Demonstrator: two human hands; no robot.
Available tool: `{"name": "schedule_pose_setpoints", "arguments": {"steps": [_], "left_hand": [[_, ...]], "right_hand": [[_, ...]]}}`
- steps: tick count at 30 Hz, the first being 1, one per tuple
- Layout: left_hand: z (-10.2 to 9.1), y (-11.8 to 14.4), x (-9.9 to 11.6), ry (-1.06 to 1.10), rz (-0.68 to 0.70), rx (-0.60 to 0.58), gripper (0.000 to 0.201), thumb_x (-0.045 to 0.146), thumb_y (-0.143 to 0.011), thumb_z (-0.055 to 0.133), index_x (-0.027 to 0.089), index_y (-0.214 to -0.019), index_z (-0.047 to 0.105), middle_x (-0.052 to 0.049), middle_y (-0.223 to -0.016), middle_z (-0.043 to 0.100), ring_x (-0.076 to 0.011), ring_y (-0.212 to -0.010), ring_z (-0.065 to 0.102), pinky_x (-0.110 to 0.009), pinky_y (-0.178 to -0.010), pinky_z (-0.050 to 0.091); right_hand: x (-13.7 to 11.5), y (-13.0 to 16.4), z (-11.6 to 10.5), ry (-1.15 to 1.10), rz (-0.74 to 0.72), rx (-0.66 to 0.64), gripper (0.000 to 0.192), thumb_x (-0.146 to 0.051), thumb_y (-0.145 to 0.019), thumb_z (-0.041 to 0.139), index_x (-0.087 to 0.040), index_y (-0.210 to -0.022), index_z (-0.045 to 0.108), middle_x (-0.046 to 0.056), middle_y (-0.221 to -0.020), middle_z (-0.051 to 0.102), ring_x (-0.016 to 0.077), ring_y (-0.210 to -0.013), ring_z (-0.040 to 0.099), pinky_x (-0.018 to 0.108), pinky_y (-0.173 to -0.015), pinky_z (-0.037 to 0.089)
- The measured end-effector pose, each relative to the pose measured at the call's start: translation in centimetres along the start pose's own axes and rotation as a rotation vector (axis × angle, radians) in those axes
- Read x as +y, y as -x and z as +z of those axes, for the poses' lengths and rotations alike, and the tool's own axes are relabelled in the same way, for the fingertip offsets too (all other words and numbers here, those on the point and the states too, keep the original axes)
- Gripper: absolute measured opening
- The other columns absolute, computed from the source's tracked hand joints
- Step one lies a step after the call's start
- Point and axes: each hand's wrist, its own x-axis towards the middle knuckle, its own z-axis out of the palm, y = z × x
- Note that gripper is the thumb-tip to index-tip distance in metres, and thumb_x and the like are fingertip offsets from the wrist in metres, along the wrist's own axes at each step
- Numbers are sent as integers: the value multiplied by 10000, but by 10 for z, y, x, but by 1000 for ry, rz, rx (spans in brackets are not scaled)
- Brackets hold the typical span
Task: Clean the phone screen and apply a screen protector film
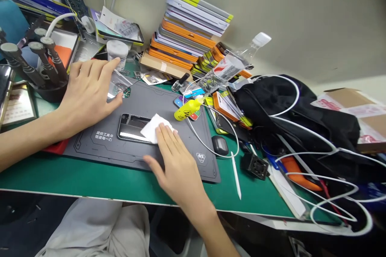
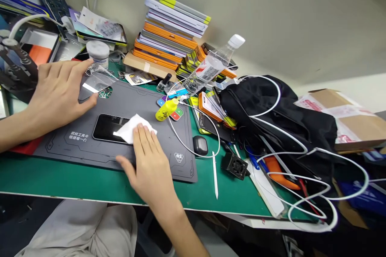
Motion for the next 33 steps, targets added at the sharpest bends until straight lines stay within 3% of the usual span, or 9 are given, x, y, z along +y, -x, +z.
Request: {"name": "schedule_pose_setpoints", "arguments": {"steps": [3, 10, 12, 15, 18, 21, 25, 28, 33], "left_hand": [[2, -3, -3, -21, -17, -30, 815, 532, -1150, 461, 90, -1835, 448, -245, -1709, 588, -509, -1604, 535, -754, -1365, 346], [1, -6, -10, 187, -8, 5, 771, 515, -1129, 562, 206, -1820, 412, -208, -1736, 569, -428, -1594, 594, -641, -1351, 489], [-1, -4, -7, 252, 46, 4, 775, 496, -1114, 582, 193, -1808, 415, -206, -1720, 581, -389, -1536, 645, -605, -1318, 539], [-4, -1, -2, 323, 143, -20, 796, 474, -1111, 556, 112, -1804, 403, -203, -1721, 577, -334, -1550, 629, -555, -1341, 538], [-6, 0, 2, 335, 219, -65, 804, 505, -1093, 519, 139, -1801, 411, -156, -1775, 562, -325, -1629, 548, -576, -1415, 469], [-5, 1, 1, 316, 281, -74, 776, 533, -1087, 518, 182, -1778, 465, -122, -1751, 597, -344, -1627, 525, -606, -1424, 451], [-2, 2, -6, 307, 427, -21, 737, 472, -1117, 579, 233, -1796, 424, -108, -1663, 652, -333, -1569, 536, -604, -1380, 490], [-2, 4, -9, 361, 605, 4, 764, 398, -1108, 688, 266, -1799, 390, -112, -1663, 658, -332, -1532, 562, -566, -1343, 516], [-4, 7, -7, 415, 710, -95, 801, 349, -1071, 761, 289, -1791, 414, -135, -1635, 688, -343, -1510, 600, -490, -1310, 519]], "right_hand": [[-1, 12, -1, 4, -11, 43, 825, -519, -1257, 560, -75, -1910, 323, 225, -1874, 469, 372, -1782, 449, 619, -1442, 477], [15, -6, 2, 72, -26, 99, 559, -366, -1278, 532, 8, -1677, 649, 236, -1732, 641, 375, -1626, 656, 563, -1348, 600], [15, 2, -2, 120, -85, 200, 419, -171, -1232, 591, -42, -1610, 716, 199, -1634, 737, 331, -1524, 751, 488, -1270, 671], [22, 16, -15, 88, -152, 306, 472, 16, -1146, 634, -185, -1549, 775, 97, -1400, 880, 238, -1245, 888, 369, -1079, 735], [42, 22, -32, 54, -45, 368, 322, -44, -1148, 662, -204, -1362, 841, 69, -1152, 911, 216, -999, 885, 344, -904, 713], [65, 23, -44, 165, 142, 376, 329, -116, -1153, 560, -181, -1241, 870, 124, -1170, 873, 284, -1060, 840, 418, -884, 687], [72, 19, -48, 199, 186, 397, 450, -149, -1124, 499, -184, -1420, 836, 179, -1505, 802, 400, -1374, 773, 618, -1137, 643], [58, 8, -47, -96, 89, 419, 490, -225, -1173, 638, -283, -1655, 706, 123, -1577, 781, 338, -1449, 761, 554, -1216, 650], [37, -24, -40, -444, -33, 243, 991, -508, -1094, 888, -395, -1912, 339, 130, -1761, 648, 334, -1559, 701, 551, -1254, 664]]}}
